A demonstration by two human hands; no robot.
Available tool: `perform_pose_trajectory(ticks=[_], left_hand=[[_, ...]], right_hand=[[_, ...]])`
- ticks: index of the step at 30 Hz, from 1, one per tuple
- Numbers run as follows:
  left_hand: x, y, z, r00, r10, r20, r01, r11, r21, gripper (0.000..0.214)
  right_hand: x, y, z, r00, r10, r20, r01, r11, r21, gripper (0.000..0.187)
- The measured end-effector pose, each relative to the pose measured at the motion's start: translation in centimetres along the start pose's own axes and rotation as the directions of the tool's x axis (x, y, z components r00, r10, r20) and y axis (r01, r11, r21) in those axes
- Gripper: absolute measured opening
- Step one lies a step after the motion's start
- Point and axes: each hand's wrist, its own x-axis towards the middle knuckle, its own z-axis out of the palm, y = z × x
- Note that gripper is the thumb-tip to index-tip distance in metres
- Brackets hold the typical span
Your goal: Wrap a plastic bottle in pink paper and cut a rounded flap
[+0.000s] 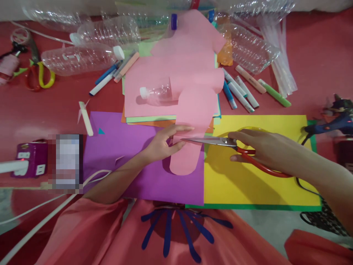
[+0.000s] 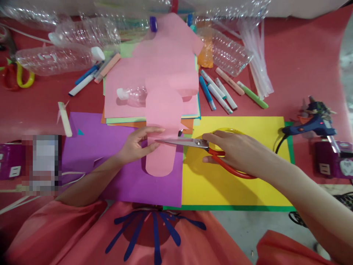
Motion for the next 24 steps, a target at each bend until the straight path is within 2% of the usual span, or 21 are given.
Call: perform_pose_trajectory(ticks=[7, 15, 24], left_hand=[[0.04, -0.15, 0.01, 0.997, 0.071, -0.008, -0.071, 0.997, -0.018, 0.031], [0.01, -0.15, 0.06, 1.0, 0.018, 0.003, -0.018, 1.0, -0.023, 0.031], [-0.03, -0.08, 0.03, 1.0, -0.03, 0.005, 0.03, 0.999, -0.011, 0.031]], right_hand=[[0.64, -0.38, 0.1, 1.0, -0.015, -0.023, 0.014, 0.999, -0.036, 0.05], [0.7, -0.36, -0.11, 1.0, -0.008, 0.008, 0.008, 0.999, -0.034, 0.047], [0.65, -0.37, 0.03, 1.0, 0.004, -0.016, -0.005, 0.999, -0.035, 0.044]])
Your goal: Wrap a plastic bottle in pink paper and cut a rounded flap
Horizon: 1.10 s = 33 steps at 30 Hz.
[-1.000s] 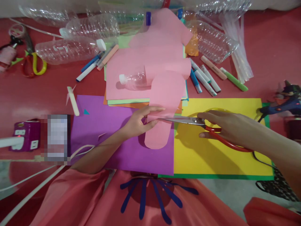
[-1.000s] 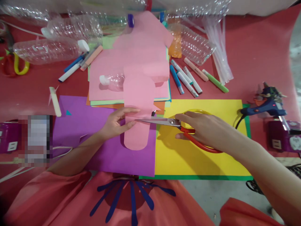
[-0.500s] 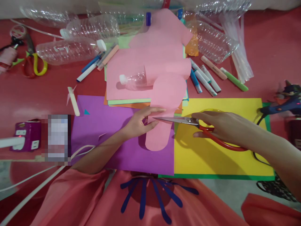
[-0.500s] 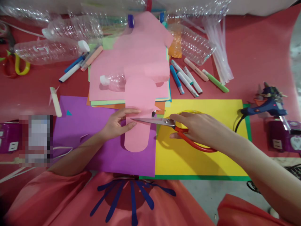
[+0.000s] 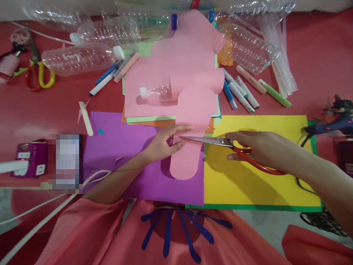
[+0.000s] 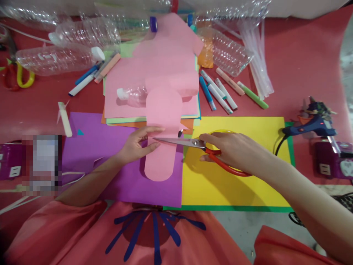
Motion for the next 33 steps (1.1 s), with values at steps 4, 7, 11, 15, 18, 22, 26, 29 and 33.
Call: perform_pose_trajectory(ticks=[4, 7, 11, 15, 18, 22, 26, 29, 33], left_hand=[[0.0, 0.0, 0.0, 1.0, 0.008, -0.018, -0.008, 1.0, 0.01, 0.032], [-0.1, 0.1, 0.1, 1.0, -0.017, 0.002, 0.016, 1.0, 0.012, 0.032], [-0.1, 0.1, 0.1, 0.999, -0.029, 0.026, 0.029, 0.999, 0.018, 0.033], [-0.1, 0.1, 0.1, 0.999, -0.019, 0.029, 0.018, 1.0, 0.016, 0.034], [-0.1, 0.1, 0.1, 1.0, -0.002, 0.029, 0.001, 1.0, 0.015, 0.035], [-0.1, 0.1, 0.2, 1.0, 0.001, 0.014, -0.001, 1.0, 0.012, 0.034], [-0.2, 0.0, 0.2, 0.999, -0.026, 0.018, 0.026, 1.0, 0.01, 0.033], [-0.1, 0.0, 0.2, 0.999, -0.042, 0.023, 0.042, 0.999, 0.025, 0.033], [-0.1, 0.1, 0.1, 1.0, -0.018, 0.016, 0.017, 0.999, 0.032, 0.033]], right_hand=[[0.1, -0.2, -0.1, 1.0, -0.016, -0.007, 0.016, 1.0, -0.006, 0.046], [0.3, -0.4, 0.0, 1.0, -0.027, -0.001, 0.027, 0.999, -0.019, 0.043], [0.6, -0.9, 0.1, 0.999, -0.035, 0.001, 0.035, 0.998, -0.05, 0.043], [0.9, -1.3, 0.1, 0.999, -0.042, 0.019, 0.042, 0.999, -0.032, 0.044], [1.2, -1.5, -0.1, 0.999, -0.036, 0.037, 0.037, 0.999, -0.026, 0.047], [1.3, -1.7, -0.3, 0.997, -0.014, 0.078, 0.017, 0.999, -0.033, 0.048], [1.4, -1.7, -0.3, 0.997, -0.015, 0.082, 0.017, 0.999, -0.027, 0.047], [1.3, -1.7, -0.2, 0.997, -0.017, 0.071, 0.018, 1.0, -0.01, 0.045], [1.4, -1.7, -0.3, 0.998, -0.003, 0.067, 0.004, 1.0, -0.006, 0.041]])
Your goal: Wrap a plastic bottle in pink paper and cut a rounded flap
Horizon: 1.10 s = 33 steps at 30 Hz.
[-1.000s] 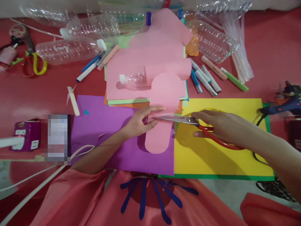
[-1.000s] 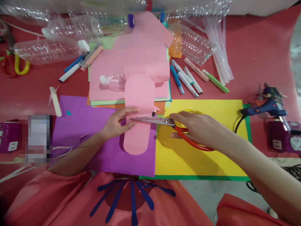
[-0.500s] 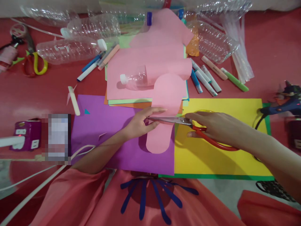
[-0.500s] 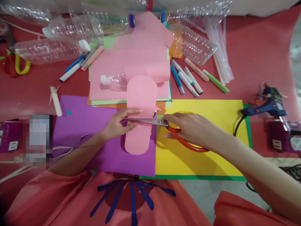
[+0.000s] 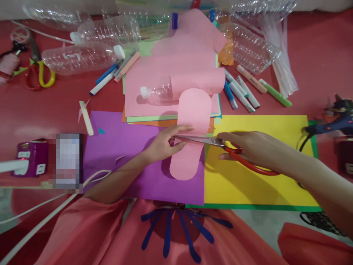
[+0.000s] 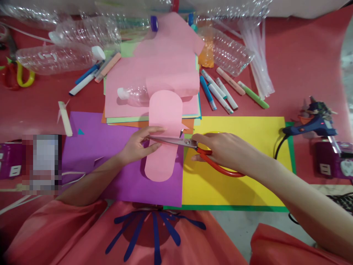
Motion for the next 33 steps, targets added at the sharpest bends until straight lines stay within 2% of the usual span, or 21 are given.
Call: perform_pose_trajectory(ticks=[6, 9, 13, 16, 20, 23, 25, 27, 29, 31, 33], left_hand=[[-0.1, 0.0, 0.0, 0.992, -0.116, 0.04, 0.113, 0.992, 0.054, 0.038], [0.0, -0.1, -0.2, 0.991, -0.129, 0.02, 0.128, 0.991, 0.045, 0.037], [0.4, -0.4, -0.8, 0.993, -0.086, -0.083, 0.085, 0.996, -0.009, 0.034], [0.9, -0.7, -1.4, 0.977, -0.108, -0.184, 0.105, 0.994, -0.023, 0.035], [1.4, -1.1, -2.0, 0.949, -0.118, -0.291, 0.132, 0.991, 0.027, 0.028], [1.6, -1.3, -2.1, 0.941, -0.131, -0.312, 0.151, 0.988, 0.04, 0.026], [1.6, -1.3, -2.1, 0.94, -0.138, -0.311, 0.162, 0.985, 0.052, 0.027], [1.5, -1.3, -2.0, 0.94, -0.146, -0.31, 0.175, 0.982, 0.069, 0.027], [1.5, -1.2, -2.0, 0.937, -0.16, -0.31, 0.196, 0.977, 0.088, 0.026], [1.5, -1.1, -2.1, 0.934, -0.185, -0.305, 0.223, 0.97, 0.095, 0.026], [1.5, -1.1, -2.1, 0.93, -0.208, -0.302, 0.243, 0.966, 0.084, 0.025]], right_hand=[[0.2, -0.3, -0.2, 0.996, 0.069, 0.054, -0.066, 0.996, -0.058, 0.034], [-0.2, 0.2, 0.4, 0.996, 0.094, 0.006, -0.093, 0.993, -0.067, 0.032], [-1.4, 1.7, 1.5, 0.979, 0.181, -0.093, -0.186, 0.981, -0.056, 0.034], [-2.5, 3.2, 2.3, 0.932, 0.307, -0.19, -0.313, 0.95, -0.001, 0.032], [-3.7, 5.5, 3.2, 0.832, 0.461, -0.308, -0.456, 0.885, 0.092, 0.029], [-4.3, 7.2, 3.6, 0.748, 0.587, -0.309, -0.577, 0.806, 0.136, 0.032], [-4.7, 8.0, 3.7, 0.723, 0.632, -0.278, -0.621, 0.771, 0.139, 0.04], [-5.0, 8.2, 3.5, 0.747, 0.615, -0.251, -0.611, 0.785, 0.106, 0.046], [-5.2, 7.7, 3.1, 0.785, 0.552, -0.281, -0.572, 0.82, 0.015, 0.043], [-4.8, 6.4, 2.5, 0.781, 0.491, -0.385, -0.556, 0.828, -0.073, 0.037], [-3.7, 4.5, 2.0, 0.75, 0.434, -0.498, -0.523, 0.851, -0.046, 0.035]])
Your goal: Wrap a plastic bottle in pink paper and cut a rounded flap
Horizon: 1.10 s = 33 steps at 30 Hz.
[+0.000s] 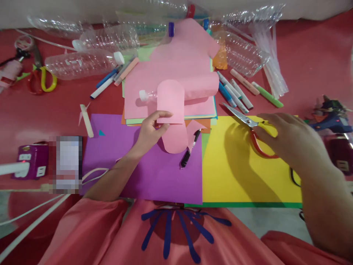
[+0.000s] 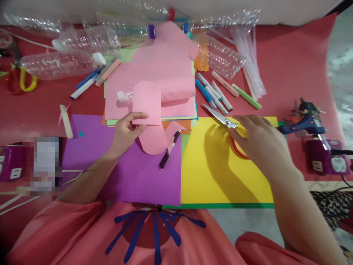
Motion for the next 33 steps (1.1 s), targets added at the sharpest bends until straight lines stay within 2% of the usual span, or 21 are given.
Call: perform_pose_trajectory(ticks=[2, 5, 7, 10, 12, 14, 18, 20, 22, 25, 27, 29, 30, 31, 33], left_hand=[[0.0, 0.0, 0.0, 1.0, -0.015, 0.003, 0.015, 1.0, -0.019, 0.025], [0.0, -0.1, 0.1, 1.0, -0.015, 0.005, 0.015, 0.999, -0.038, 0.025], [0.0, 0.0, 0.1, 1.0, -0.007, 0.009, 0.007, 0.999, -0.032, 0.026], [-0.1, 0.1, 0.1, 1.0, 0.0, 0.013, 0.0, 1.0, -0.008, 0.027], [-0.1, 0.2, 0.1, 1.0, 0.003, 0.018, -0.003, 1.0, -0.005, 0.026], [-0.1, 0.3, 0.2, 1.0, 0.012, 0.021, -0.011, 1.0, -0.015, 0.025], [-0.2, 0.2, 0.3, 1.0, 0.016, 0.012, -0.016, 1.0, -0.027, 0.025], [-0.2, 0.2, 0.2, 1.0, 0.014, 0.006, -0.014, 1.0, -0.022, 0.025], [-0.1, 0.2, 0.2, 1.0, 0.011, 0.006, -0.011, 1.0, -0.006, 0.025], [-0.1, 0.2, 0.2, 1.0, -0.001, 0.008, 0.001, 1.0, 0.01, 0.027], [-0.1, 0.2, 0.3, 1.0, -0.006, 0.008, 0.006, 1.0, 0.003, 0.03], [-0.1, 0.2, 0.4, 1.0, -0.002, 0.007, 0.002, 1.0, -0.004, 0.032], [-0.1, 0.1, 0.4, 1.0, 0.003, 0.009, -0.003, 1.0, -0.008, 0.032], [-0.1, 0.1, 0.4, 1.0, 0.01, 0.01, -0.01, 1.0, -0.012, 0.032], [-0.2, 0.0, 0.5, 1.0, 0.024, 0.012, -0.024, 0.999, -0.023, 0.031]], right_hand=[[0.6, -2.9, 0.1, 0.993, -0.108, -0.042, 0.113, 0.981, 0.156, 0.033], [1.6, -7.4, 1.4, 0.95, -0.307, -0.055, 0.309, 0.9, 0.306, 0.037], [2.1, -9.9, 2.4, 0.93, -0.365, -0.053, 0.362, 0.876, 0.32, 0.047], [2.5, -12.3, 3.6, 0.93, -0.368, -0.008, 0.356, 0.895, 0.268, 0.061], [2.7, -13.0, 4.0, 0.939, -0.343, 0.024, 0.328, 0.914, 0.237, 0.057], [2.9, -13.2, 4.4, 0.946, -0.321, 0.042, 0.302, 0.922, 0.242, 0.045], [3.5, -12.8, 5.2, 0.926, -0.377, 0.006, 0.349, 0.863, 0.365, 0.014], [3.8, -12.3, 5.3, 0.908, -0.419, -0.017, 0.38, 0.805, 0.455, 0.017], [4.1, -11.4, 4.9, 0.909, -0.416, -0.017, 0.358, 0.76, 0.543, 0.023], [4.8, -9.5, 3.2, 0.956, -0.293, 0.004, 0.219, 0.722, 0.656, 0.02], [5.6, -7.9, 1.8, 0.986, -0.162, 0.047, 0.078, 0.685, 0.724, 0.022], [6.9, -6.3, 0.8, 0.994, 0.04, 0.097, -0.1, 0.626, 0.773, 0.024], [7.6, -5.5, 0.6, 0.978, 0.18, 0.104, -0.194, 0.603, 0.774, 0.026], [8.5, -4.7, 0.5, 0.941, 0.322, 0.108, -0.284, 0.571, 0.77, 0.028], [10.1, -3.2, 0.7, 0.875, 0.476, 0.086, -0.368, 0.54, 0.757, 0.034]])
